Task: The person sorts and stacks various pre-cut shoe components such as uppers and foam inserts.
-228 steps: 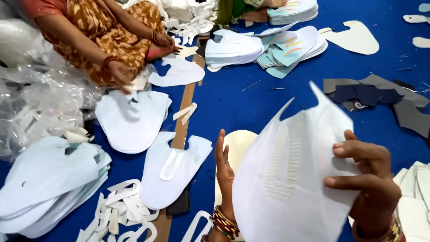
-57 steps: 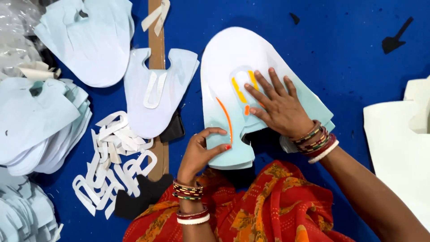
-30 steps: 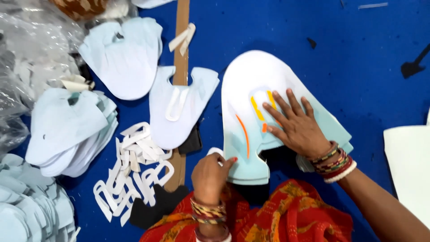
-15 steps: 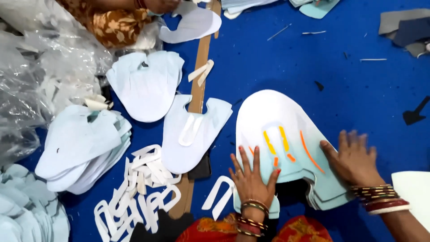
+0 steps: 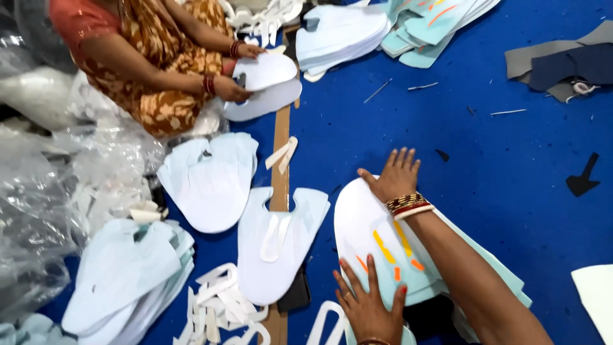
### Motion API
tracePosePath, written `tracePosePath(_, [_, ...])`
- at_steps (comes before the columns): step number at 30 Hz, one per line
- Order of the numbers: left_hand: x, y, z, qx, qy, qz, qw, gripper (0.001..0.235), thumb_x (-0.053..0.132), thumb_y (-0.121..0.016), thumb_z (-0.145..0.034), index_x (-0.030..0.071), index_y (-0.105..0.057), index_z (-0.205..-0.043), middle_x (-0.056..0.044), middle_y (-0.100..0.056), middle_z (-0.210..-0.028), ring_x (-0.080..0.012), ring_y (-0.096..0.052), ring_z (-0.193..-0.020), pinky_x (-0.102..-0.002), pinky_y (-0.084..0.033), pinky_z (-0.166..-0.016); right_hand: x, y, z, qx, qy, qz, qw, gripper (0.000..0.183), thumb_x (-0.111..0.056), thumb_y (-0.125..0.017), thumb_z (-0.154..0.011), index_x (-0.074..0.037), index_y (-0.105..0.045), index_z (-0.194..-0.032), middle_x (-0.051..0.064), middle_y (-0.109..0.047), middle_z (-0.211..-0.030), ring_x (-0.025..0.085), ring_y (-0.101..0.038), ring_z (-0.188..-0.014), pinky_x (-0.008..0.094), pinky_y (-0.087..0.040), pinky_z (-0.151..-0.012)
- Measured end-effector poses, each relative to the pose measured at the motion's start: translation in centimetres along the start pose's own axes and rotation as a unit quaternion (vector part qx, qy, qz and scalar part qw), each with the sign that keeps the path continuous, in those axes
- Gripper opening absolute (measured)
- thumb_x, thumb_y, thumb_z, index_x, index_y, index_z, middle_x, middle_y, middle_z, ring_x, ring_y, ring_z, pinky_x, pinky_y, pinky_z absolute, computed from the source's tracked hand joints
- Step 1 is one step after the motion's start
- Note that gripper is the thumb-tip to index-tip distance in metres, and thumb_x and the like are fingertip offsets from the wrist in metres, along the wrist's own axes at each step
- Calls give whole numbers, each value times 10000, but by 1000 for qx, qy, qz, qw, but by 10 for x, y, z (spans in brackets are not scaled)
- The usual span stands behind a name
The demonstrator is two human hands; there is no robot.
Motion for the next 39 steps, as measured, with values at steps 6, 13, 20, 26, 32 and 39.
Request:
tracePosePath(6, [-14, -26, -6, 253, -105, -29, 961, 981, 791, -602, -851, 266, -263, -1607, -390, -34, -1560, -562, -64, -1485, -681, -176, -1096, -49, 36, 135, 222, 340, 116, 906, 889, -703, -348, -975, -39, -314, -1564, 174, -216, -1665, 368, -107, -1543, 541, -123, -1197])
tracePosePath(13, [-18, -34, -6, 327, -108, -76, 936, 1007, 867, -523, -800, 295, -274, -1591, -358, -93, -1579, -512, -144, -1429, -666, -210, -1081, -81, 4, 131, -38, 532, 12, 846, 640, -632, -327, -1007, -277, -417, -1532, 65, -281, -1643, 291, -137, -1534, 572, -77, -1200])
tracePosePath(20, [-31, -41, -13, 268, -62, -38, 961, 1128, 891, -593, -763, 232, -218, -1598, -345, -77, -1613, -518, -162, -1482, -632, -268, -1074, -42, -12, 2, -235, 123, -2, 964, 771, -746, -306, -969, -184, -691, -1332, 120, -665, -1393, 310, -636, -1298, 490, -500, -1089])
tracePosePath(26, [-38, -36, -23, 207, -33, 34, 977, 1343, 846, -662, -710, -45, -146, -1572, -404, -89, -1613, -500, -234, -1464, -507, -241, -1128, 139, -31, -6, -185, -121, -122, 968, 729, -698, -403, -997, -112, -711, -1302, 187, -639, -1374, 387, -584, -1284, 526, -448, -1086])
tracePosePath(32, [-42, -53, -38, 179, -32, -32, 983, 1380, 893, -571, -680, -100, -155, -1542, -422, -174, -1558, -484, -294, -1443, -467, -281, -1170, 351, 49, 213, 246, -79, -144, 955, 367, -327, -652, -925, -94, -698, -1206, 162, -666, -1255, 390, -623, -1194, 479, -502, -1032])
tracePosePath(39, [-62, -61, -59, 80, 64, -102, 989, 1500, 974, -545, -591, 9, -34, -1620, -352, -67, -1639, -423, -234, -1517, -496, -310, -1169, 461, -32, 445, -104, -286, 134, 943, 1414, -922, -771, -511, -426, 8, -1580, 77, 99, -1719, 357, 65, -1562, 611, -174, -1214])
Point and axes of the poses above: each hand's wrist, its own z-axis away from the middle knuckle, its own y-axis out of the back of the hand, x = y × z, the point moved 9 cm from there along -z, towards the middle knuckle
